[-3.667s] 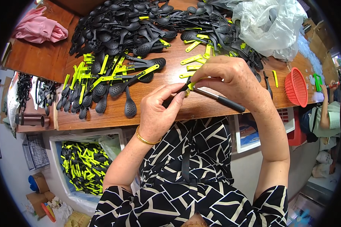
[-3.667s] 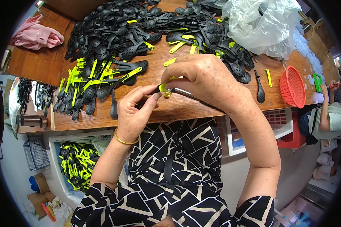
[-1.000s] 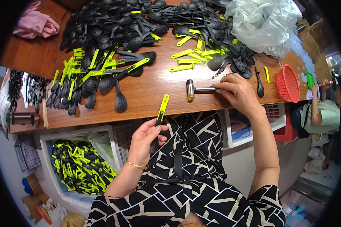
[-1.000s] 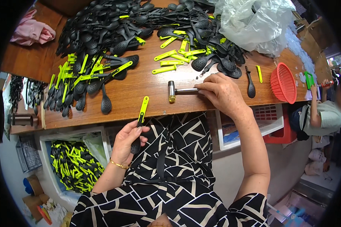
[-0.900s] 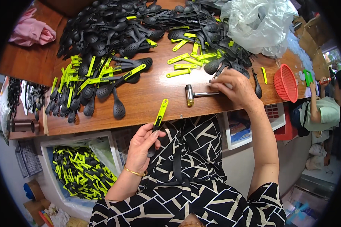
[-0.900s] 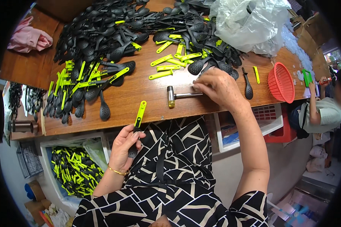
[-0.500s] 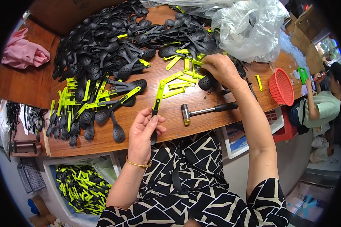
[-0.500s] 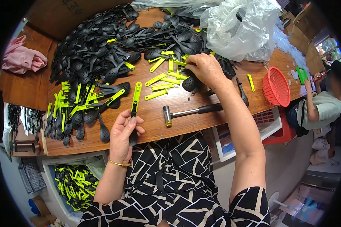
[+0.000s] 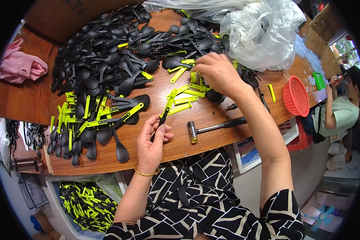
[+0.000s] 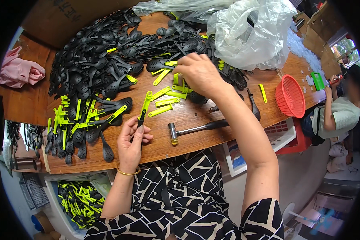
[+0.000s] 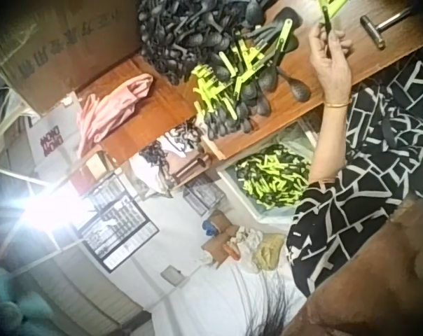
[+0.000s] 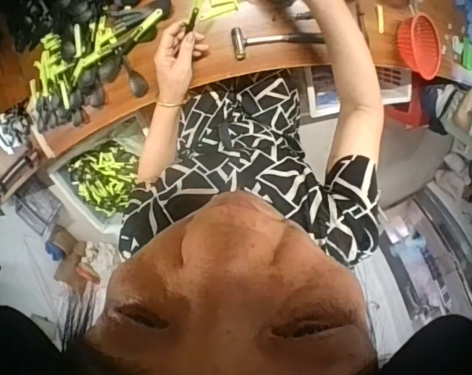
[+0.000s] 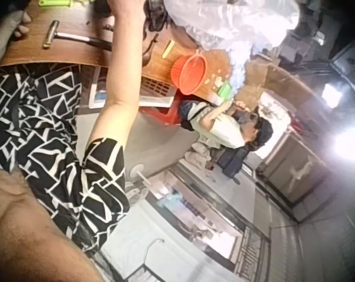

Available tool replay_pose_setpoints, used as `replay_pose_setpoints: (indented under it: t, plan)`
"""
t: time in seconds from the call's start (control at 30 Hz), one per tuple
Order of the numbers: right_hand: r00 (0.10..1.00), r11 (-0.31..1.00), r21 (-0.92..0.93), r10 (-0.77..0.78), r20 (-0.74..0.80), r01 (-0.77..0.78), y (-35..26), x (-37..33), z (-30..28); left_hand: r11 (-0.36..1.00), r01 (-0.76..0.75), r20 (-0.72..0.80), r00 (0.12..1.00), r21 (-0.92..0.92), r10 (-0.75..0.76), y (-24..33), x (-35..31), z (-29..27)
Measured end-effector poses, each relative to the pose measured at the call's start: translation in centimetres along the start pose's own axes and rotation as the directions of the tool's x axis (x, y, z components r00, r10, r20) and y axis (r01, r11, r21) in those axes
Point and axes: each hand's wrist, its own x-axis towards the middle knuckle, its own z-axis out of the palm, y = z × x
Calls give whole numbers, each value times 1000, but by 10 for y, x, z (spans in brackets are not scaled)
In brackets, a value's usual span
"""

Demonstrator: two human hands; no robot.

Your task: The person assembles black slotted spoons with neon green handles by inserting the handle into the spoon head and tapping it with a small hammer. They repeatedly pick up parts, align them, and secure them, placing finished spoons on the table.

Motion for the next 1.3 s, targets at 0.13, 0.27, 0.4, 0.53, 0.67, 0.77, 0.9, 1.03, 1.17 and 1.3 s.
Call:
replay_pose_setpoints:
  t: [0.13,0.27,0.4,0.53,0.67,0.77,0.9,1.03,1.17,1.3]
  plan:
    - [980,995,-54,-72,186,84,5,20,5,1000,-15,-18,1000,-9,14,1,-1,-1]
    - [974,969,162,162,156,-187,26,1,-5,1000,-11,-18,1000,0,11,2,-1,-2]
    - [932,940,-24,341,121,-341,34,-8,-22,1000,-9,-17,1000,20,9,2,-1,0]
    - [749,841,-297,538,386,-452,21,29,-41,1000,-9,-26,1000,5,9,-1,-1,1]
    - [983,982,-104,166,83,-157,36,48,2,1000,-5,-30,1000,17,5,1,-2,1]
    - [916,946,39,299,268,-320,65,63,28,1000,8,-27,1000,14,-7,2,-1,1]
    - [934,945,23,319,161,-327,114,75,41,1000,3,-36,999,25,-2,1,-1,1]
    - [838,846,-118,531,121,-519,166,58,23,999,-12,-32,999,52,14,3,0,2]
    - [667,827,-259,557,494,-499,207,44,-8,997,-12,-30,999,72,14,1,-1,2]
    - [685,816,-402,572,452,-416,170,77,-37,996,-9,-21,1000,86,11,3,-1,2]
